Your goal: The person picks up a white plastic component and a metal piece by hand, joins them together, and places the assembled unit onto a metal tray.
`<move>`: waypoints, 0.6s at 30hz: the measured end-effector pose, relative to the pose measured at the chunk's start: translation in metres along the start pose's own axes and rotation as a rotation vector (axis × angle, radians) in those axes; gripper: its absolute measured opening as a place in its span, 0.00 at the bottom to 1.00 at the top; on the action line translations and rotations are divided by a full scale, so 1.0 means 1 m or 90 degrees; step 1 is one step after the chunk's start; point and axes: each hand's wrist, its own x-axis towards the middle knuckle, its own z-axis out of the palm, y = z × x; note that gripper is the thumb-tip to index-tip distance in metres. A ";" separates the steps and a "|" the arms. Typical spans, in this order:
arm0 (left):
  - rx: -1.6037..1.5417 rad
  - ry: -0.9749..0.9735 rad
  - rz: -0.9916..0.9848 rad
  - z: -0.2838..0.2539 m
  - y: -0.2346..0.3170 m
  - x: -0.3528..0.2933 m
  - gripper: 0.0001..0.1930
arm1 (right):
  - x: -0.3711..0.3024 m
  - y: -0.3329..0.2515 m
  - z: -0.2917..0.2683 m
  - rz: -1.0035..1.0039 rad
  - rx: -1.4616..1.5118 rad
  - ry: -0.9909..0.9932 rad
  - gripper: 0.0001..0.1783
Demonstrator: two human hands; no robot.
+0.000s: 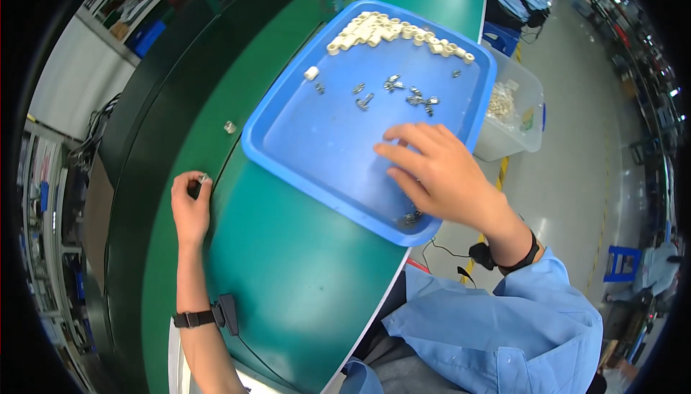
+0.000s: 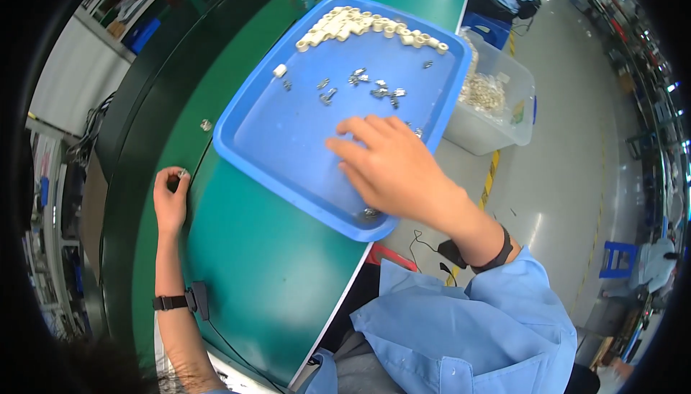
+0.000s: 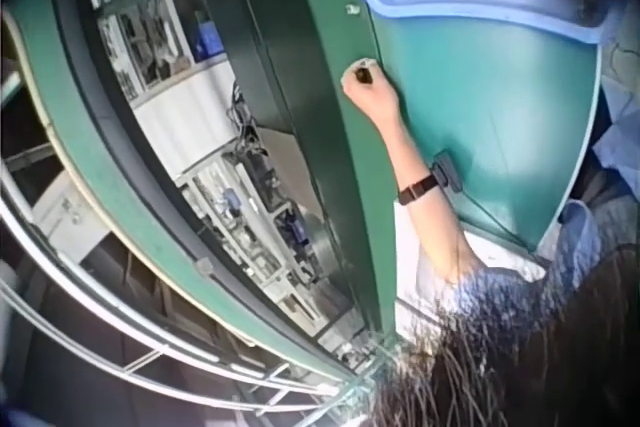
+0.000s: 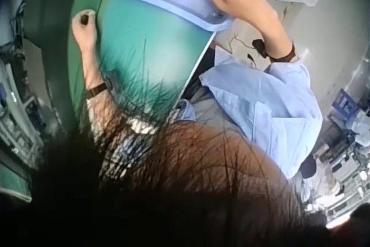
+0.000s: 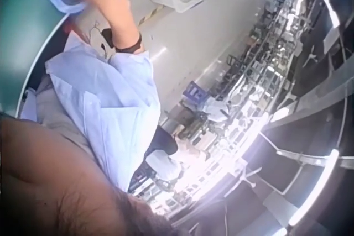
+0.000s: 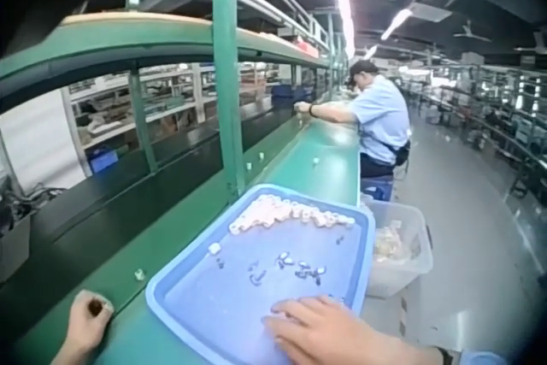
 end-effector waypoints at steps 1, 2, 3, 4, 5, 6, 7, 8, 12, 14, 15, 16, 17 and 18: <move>0.042 0.005 0.004 0.003 -0.002 -0.001 0.10 | 0.000 0.013 -0.004 0.028 -0.045 -0.022 0.20; 0.087 0.015 0.003 0.004 -0.001 -0.003 0.11 | 0.002 0.023 -0.007 0.051 -0.084 -0.045 0.20; 0.085 0.013 0.010 0.008 0.004 -0.001 0.11 | 0.007 0.035 -0.009 0.057 -0.089 -0.041 0.20; 0.075 0.019 0.001 0.011 0.008 0.000 0.13 | 0.017 0.047 -0.008 0.049 -0.100 -0.076 0.21; 0.067 0.026 -0.009 0.013 0.014 0.002 0.14 | 0.028 0.058 -0.007 0.040 -0.110 -0.110 0.22; 0.059 0.036 -0.019 0.011 0.019 0.001 0.16 | 0.041 0.067 -0.004 0.039 -0.113 -0.105 0.22; 0.059 0.041 -0.017 0.009 0.024 -0.001 0.16 | 0.055 0.076 0.002 0.046 -0.125 -0.135 0.20; 0.036 0.081 0.002 0.001 0.027 -0.007 0.17 | 0.066 0.082 0.006 0.045 -0.134 -0.164 0.18; 0.015 0.175 -0.002 -0.061 0.046 -0.065 0.19 | 0.091 0.097 0.045 -0.034 -0.156 -0.172 0.11; 0.029 0.172 -0.049 -0.119 0.058 -0.117 0.19 | 0.094 0.105 0.061 -0.088 -0.110 -0.115 0.08; 0.061 0.207 -0.100 -0.144 0.051 -0.142 0.19 | 0.093 0.110 0.062 -0.088 -0.123 -0.117 0.06; 0.042 0.228 -0.139 -0.175 0.044 -0.175 0.18 | 0.095 0.099 0.056 -0.062 -0.078 -0.130 0.06; 0.018 0.250 -0.174 -0.202 0.037 -0.208 0.17 | 0.094 0.112 0.057 -0.066 -0.053 -0.126 0.07; 0.059 0.296 -0.236 -0.232 0.033 -0.249 0.17 | 0.097 0.104 0.049 -0.046 -0.033 -0.145 0.06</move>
